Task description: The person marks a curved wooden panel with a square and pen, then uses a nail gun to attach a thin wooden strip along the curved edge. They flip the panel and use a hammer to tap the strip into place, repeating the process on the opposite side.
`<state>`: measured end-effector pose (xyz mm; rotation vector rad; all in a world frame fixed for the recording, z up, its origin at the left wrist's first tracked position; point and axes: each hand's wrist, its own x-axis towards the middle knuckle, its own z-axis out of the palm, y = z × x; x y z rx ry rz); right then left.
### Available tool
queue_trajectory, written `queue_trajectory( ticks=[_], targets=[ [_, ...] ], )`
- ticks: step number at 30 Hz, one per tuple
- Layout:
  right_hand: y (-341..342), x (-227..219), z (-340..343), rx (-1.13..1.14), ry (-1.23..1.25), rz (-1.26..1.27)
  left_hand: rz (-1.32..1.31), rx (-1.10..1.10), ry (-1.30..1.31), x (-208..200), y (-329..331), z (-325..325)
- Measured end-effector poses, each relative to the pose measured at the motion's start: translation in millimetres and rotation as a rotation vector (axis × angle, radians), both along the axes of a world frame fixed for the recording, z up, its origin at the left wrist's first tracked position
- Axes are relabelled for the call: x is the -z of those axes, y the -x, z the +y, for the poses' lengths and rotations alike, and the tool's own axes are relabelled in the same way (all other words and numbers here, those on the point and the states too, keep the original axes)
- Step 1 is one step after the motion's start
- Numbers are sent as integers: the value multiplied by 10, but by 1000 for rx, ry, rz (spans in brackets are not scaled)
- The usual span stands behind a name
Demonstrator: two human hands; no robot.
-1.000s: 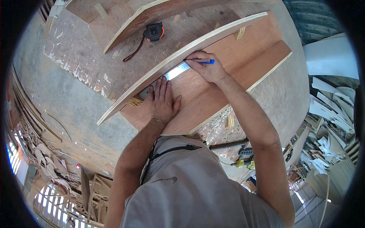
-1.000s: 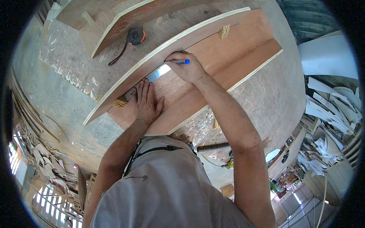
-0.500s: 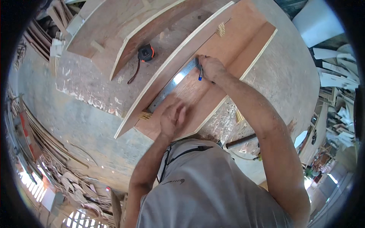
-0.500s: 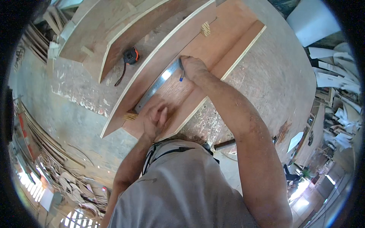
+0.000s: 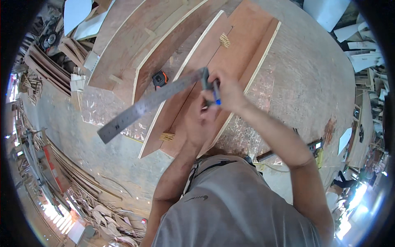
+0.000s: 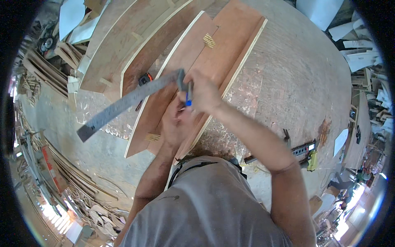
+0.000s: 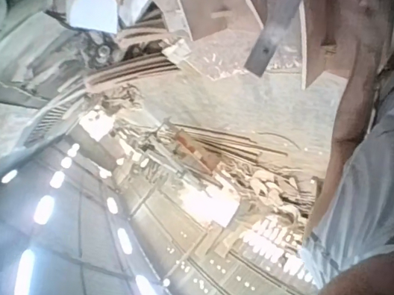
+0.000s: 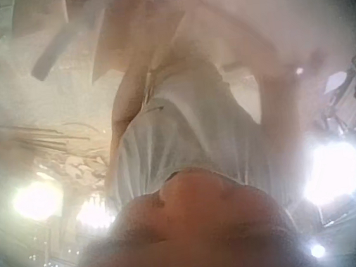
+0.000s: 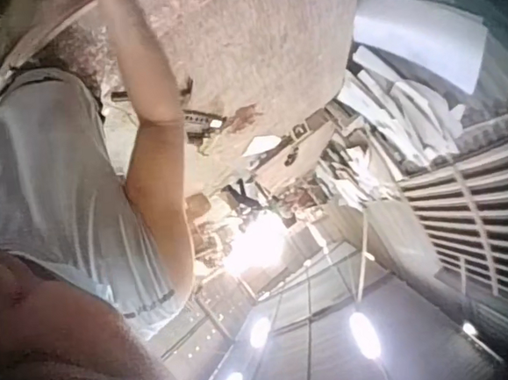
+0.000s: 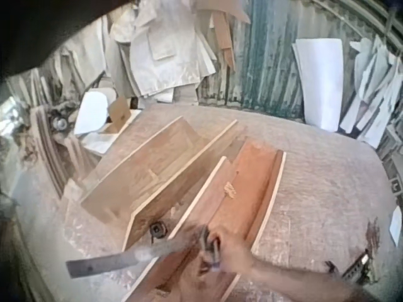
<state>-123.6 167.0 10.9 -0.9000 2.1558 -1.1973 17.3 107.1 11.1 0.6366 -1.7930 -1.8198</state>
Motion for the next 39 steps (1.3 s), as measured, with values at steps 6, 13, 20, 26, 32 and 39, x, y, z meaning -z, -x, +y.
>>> queue_trajectory(
  ticks=[6, 13, 20, 26, 32, 39],
  targets=[
    [-611, 556, 23, 176, 8, -240, -546, 45, 297, 639, -535, -186],
    [-106, 335, 91, 556, 323, -623, -842, 26, 781, 1220, -742, -336],
    [-128, 502, 104, 601, 470, -754, -750, -96, 921, 1401, -655, -392],
    [-79, 521, 130, 605, 523, -841, -652, -196, 876, 1314, -632, -357],
    [-64, 500, 119, 633, 493, -879, -932, -33, 117, 1099, -480, 56],
    [-55, 416, -19, 685, 372, -916, -178, -566, -1073, 1633, -212, -228]
  ],
)
